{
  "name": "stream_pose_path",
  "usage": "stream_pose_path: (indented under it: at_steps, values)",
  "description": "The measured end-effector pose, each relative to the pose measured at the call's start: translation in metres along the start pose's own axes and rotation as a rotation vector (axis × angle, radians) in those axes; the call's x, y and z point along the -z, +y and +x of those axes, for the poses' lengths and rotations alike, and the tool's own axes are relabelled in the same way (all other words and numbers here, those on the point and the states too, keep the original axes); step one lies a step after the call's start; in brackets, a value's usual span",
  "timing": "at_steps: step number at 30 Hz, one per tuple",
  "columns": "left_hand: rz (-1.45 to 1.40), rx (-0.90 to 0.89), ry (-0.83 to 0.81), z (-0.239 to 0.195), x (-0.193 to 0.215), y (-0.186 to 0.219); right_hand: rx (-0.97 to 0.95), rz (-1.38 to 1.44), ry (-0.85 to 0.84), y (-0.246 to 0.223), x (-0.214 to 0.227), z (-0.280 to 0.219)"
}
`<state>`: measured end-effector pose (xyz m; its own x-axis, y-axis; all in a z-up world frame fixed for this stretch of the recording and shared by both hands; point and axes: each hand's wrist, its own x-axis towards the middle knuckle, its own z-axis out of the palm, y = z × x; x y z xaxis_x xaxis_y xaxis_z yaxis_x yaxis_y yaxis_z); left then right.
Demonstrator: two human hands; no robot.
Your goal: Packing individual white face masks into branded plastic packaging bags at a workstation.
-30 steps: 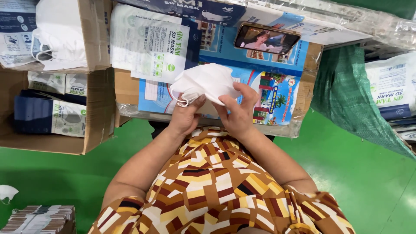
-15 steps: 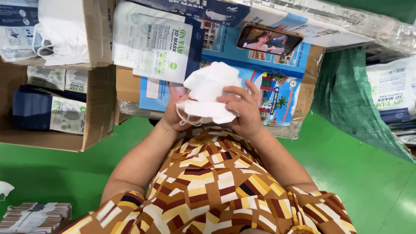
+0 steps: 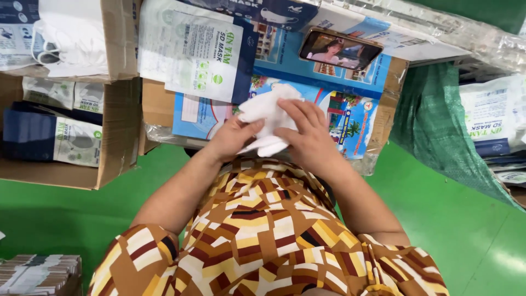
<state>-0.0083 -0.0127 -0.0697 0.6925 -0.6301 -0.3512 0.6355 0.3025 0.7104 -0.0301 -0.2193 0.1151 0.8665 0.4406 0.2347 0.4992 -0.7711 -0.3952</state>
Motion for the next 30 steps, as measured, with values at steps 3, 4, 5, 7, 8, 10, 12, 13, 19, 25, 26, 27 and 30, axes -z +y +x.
stream_pose_path:
  at_steps: [3, 4, 5, 7, 8, 10, 12, 13, 19, 25, 26, 27, 30]
  values:
    - [-0.371, 0.080, -0.063, -0.007, -0.025, 0.024, -0.071, -0.011, 0.069, 0.004, -0.021, -0.010]
    - [-0.372, 0.082, -0.058, -0.006, -0.024, 0.027, -0.071, -0.006, 0.067, 0.006, -0.023, -0.011]
    - [-0.394, 0.098, -0.002, -0.004, -0.023, 0.029, -0.032, -0.013, 0.059, 0.007, -0.026, -0.013]
    - [-0.427, 0.124, 0.056, -0.008, -0.026, 0.036, 0.000, -0.016, 0.040, 0.006, -0.025, -0.022]
    - [-0.489, 0.098, 0.084, -0.007, -0.028, 0.046, -0.039, 0.103, -0.023, 0.008, -0.022, -0.024]
    - [-0.547, 0.069, 0.109, -0.004, -0.027, 0.058, -0.075, 0.220, -0.082, 0.009, -0.017, -0.028]
    - [-0.617, -0.079, 0.069, -0.002, -0.023, 0.058, -0.599, 0.878, -0.145, 0.005, -0.014, -0.038]
    - [-0.619, -0.075, 0.069, -0.004, -0.025, 0.053, -0.604, 0.878, -0.145, 0.009, -0.023, -0.034]
    - [-0.704, -0.099, -0.007, -0.003, -0.030, 0.033, -0.311, 0.541, 0.438, 0.024, -0.058, -0.017]
    - [-0.462, -0.300, 0.213, -0.006, 0.005, 0.054, -0.640, 0.957, 0.286, 0.027, -0.047, -0.040]
    - [0.055, -0.299, 0.297, -0.010, 0.009, 0.061, -0.506, 0.778, 0.136, 0.028, -0.037, -0.041]
    - [0.575, -0.282, 0.373, -0.012, 0.014, 0.068, -0.371, 0.596, -0.009, 0.030, -0.028, -0.042]
    - [0.967, -0.330, -0.024, -0.025, -0.020, 0.103, 0.028, 0.216, 0.260, -0.007, 0.010, 0.020]
